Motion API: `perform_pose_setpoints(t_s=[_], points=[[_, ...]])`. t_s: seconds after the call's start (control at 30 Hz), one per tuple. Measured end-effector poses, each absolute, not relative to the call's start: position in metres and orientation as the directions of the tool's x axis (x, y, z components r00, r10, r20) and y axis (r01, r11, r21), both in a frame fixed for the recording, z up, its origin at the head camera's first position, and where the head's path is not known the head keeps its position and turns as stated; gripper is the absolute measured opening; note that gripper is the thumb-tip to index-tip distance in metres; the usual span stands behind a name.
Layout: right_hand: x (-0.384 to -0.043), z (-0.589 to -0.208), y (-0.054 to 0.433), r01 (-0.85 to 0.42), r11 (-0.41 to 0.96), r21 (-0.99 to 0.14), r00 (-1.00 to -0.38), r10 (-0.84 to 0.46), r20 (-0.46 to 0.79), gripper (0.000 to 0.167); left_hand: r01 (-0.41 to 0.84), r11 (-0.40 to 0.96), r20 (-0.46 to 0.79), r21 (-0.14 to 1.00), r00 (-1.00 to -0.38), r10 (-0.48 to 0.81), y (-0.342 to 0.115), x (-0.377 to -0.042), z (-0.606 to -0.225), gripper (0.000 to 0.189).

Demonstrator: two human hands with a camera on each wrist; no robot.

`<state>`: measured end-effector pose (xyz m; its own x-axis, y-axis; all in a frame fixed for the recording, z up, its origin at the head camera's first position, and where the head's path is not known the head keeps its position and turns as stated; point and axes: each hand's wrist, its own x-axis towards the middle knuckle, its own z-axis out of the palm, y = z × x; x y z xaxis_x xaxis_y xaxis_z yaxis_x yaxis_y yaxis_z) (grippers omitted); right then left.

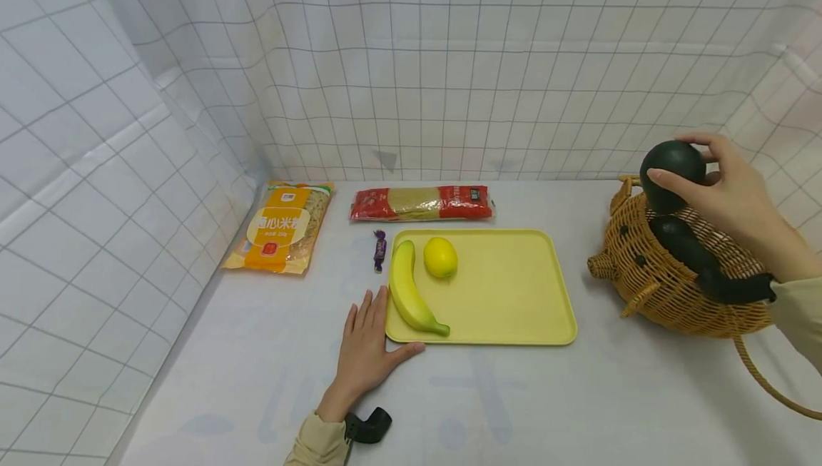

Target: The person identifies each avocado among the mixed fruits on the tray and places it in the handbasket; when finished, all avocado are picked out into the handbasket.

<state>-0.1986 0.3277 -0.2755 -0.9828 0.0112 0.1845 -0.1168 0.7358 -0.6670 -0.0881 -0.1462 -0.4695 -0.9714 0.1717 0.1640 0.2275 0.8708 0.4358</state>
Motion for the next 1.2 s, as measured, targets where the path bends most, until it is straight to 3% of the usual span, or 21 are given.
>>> perform_pose_setpoints(t_s=[0.43,1.2], points=[[-0.203,-0.286,0.362,-0.069,0.807,-0.587,-0.975,0.071,0.211,0.071,0.218,0.879,0.150,0.425,-0.974,0.169,-0.147,-0.089,-0.472,0.112],[-0.198,-0.298,0.391,0.043,0.853,-0.520,-0.998,0.054,0.007,0.082,0.220,0.876,0.155,0.429,-0.973,0.169,-0.147,-0.089,-0.471,0.112]])
